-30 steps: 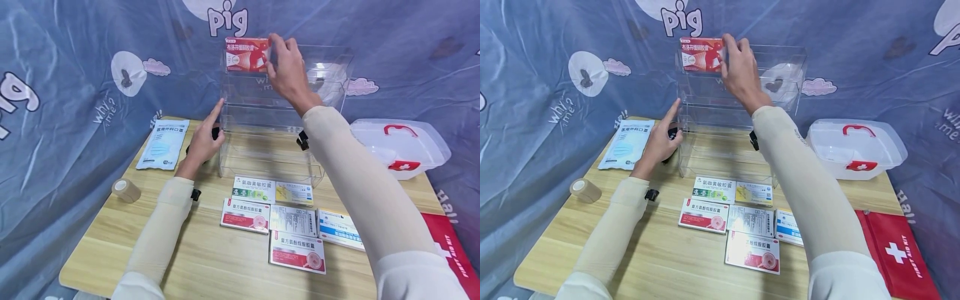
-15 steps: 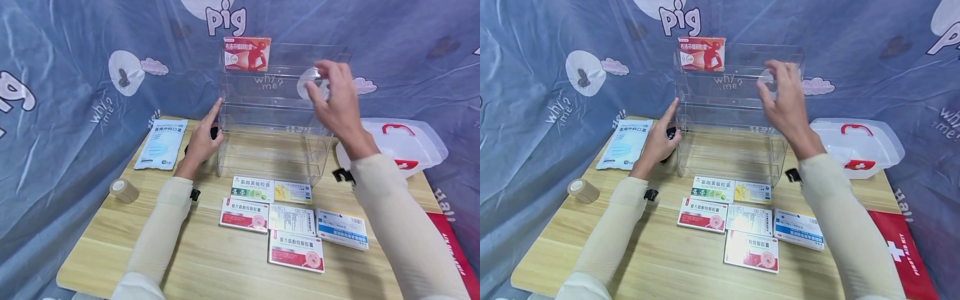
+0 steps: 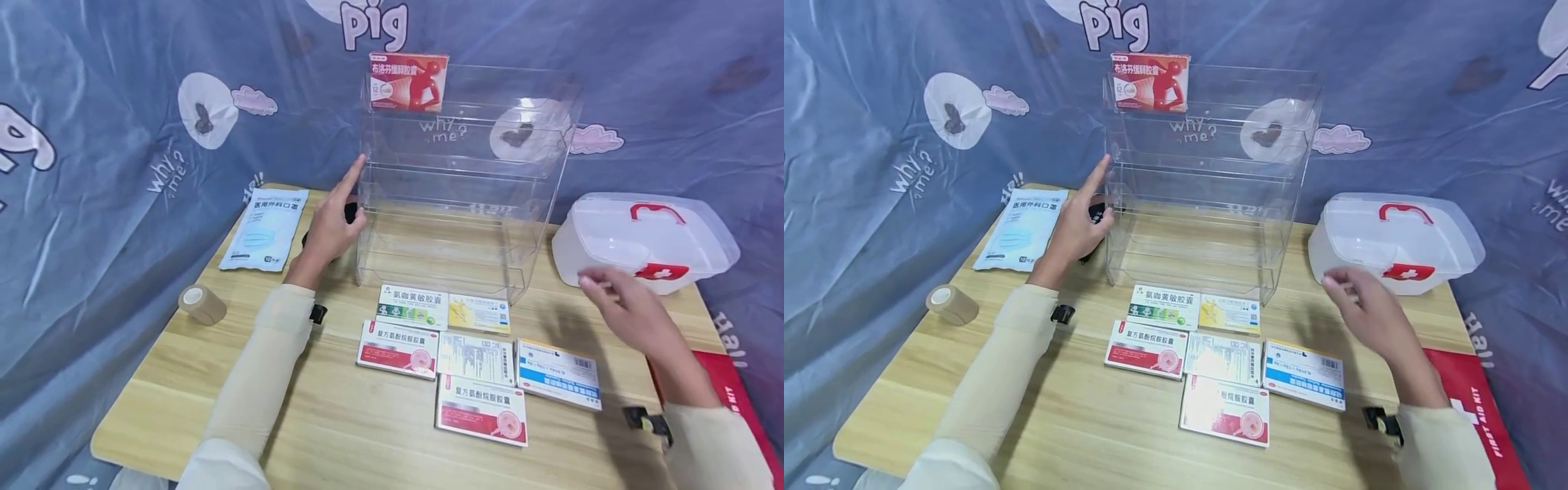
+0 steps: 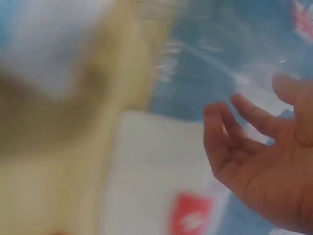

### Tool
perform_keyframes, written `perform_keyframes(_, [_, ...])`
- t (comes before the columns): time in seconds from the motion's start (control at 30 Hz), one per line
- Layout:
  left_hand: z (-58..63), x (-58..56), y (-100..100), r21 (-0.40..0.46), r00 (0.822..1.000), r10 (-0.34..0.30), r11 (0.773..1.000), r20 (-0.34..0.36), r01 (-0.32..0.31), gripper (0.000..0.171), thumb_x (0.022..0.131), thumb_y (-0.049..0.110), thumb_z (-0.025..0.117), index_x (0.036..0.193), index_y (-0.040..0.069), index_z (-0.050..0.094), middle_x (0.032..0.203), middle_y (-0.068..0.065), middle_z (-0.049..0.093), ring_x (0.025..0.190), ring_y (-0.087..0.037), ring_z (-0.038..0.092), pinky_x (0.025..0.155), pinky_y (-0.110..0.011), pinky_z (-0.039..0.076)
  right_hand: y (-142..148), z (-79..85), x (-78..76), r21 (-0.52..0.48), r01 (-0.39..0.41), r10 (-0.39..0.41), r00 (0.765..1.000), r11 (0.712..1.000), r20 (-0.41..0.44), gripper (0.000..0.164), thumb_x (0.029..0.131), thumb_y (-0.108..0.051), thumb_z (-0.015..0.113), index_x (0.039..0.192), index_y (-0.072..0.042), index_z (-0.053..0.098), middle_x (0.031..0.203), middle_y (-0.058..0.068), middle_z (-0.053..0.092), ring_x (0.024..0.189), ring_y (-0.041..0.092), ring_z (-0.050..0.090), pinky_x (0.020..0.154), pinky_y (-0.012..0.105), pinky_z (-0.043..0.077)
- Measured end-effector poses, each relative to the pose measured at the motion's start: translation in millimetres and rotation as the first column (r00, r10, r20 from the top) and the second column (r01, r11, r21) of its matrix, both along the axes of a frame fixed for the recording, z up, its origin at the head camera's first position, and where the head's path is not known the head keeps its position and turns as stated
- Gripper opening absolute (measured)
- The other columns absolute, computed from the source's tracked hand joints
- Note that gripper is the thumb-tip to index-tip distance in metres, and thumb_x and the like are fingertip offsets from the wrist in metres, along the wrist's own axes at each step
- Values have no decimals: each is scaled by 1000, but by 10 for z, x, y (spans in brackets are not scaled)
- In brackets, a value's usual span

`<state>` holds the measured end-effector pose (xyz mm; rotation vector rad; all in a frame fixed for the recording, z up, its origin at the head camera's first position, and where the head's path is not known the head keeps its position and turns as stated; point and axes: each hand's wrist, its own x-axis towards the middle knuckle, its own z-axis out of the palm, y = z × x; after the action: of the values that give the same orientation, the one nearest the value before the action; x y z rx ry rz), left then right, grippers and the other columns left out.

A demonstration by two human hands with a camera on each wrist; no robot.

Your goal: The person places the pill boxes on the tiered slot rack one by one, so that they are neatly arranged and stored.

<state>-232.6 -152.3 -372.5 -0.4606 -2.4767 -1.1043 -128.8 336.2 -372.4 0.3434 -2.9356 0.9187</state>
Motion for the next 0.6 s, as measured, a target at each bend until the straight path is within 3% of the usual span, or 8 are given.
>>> perform_keyframes(0.07, [-6, -5, 1, 3, 1000, 2, 1000, 1, -2, 91, 98, 1, 59, 173, 37, 24, 177, 10, 31, 131, -33, 70, 89, -45, 59, 121, -165, 133, 27, -4, 1, 994, 1000, 105, 42, 111, -26, 58, 139, 4, 63, 124, 28, 71, 106, 5, 64, 74, 10, 45])
perform_keyframes(0.13, [-8, -14, 3, 4, 1000, 2, 1000, -1, -2, 91, 97, 1, 59, 172, 38, 24, 177, 11, 31, 132, -33, 69, 91, -46, 59, 208, -317, 269, 50, -1, -9, 980, 999, 201, 44, 111, -29, 58, 141, 3, 61, 127, 28, 70, 106, 16, 65, 73, 16, 48])
perform_keyframes(0.2, [-7, -23, 5, 3, 1000, -1, 1000, -3, 1, 91, 97, 1, 60, 172, 38, 24, 177, 11, 31, 132, -33, 69, 93, -46, 59, 272, -453, 393, 48, -6, -7, 959, 999, 282, 47, 111, -29, 59, 144, 4, 59, 130, 28, 69, 105, 14, 64, 73, 19, 49])
perform_keyframes(0.33, [-7, -29, 5, 4, 1000, -6, 1000, -2, 6, 90, 97, 1, 59, 173, 37, 24, 177, 10, 30, 131, -32, 70, 91, -47, 59, 343, -635, 562, 4, -9, 7, 930, 1000, 367, 52, 108, -28, 64, 147, 7, 56, 132, 24, 66, 94, -7, 48, 76, 18, 48])
perform_keyframes(0.5, [-15, -23, 2, 4, 1000, -7, 1000, 1, 7, 90, 97, 1, 58, 173, 36, 24, 177, 8, 32, 129, -32, 72, 87, -45, 60, 363, -690, 674, -5, 19, -14, 880, 1000, 475, 71, 102, -33, 73, 157, 3, 47, 139, 22, 55, 107, 11, 46, 77, 19, 46])
perform_keyframes(0.6, [-20, -26, 5, 1, 1000, 0, 1000, 4, 0, 90, 97, 2, 58, 173, 38, 24, 177, 7, 33, 129, -31, 71, 83, -44, 58, 357, -696, 711, -12, 21, -12, 865, 1000, 502, 76, 98, -32, 78, 158, 1, 45, 141, 23, 49, 112, 19, 42, 77, 19, 46])
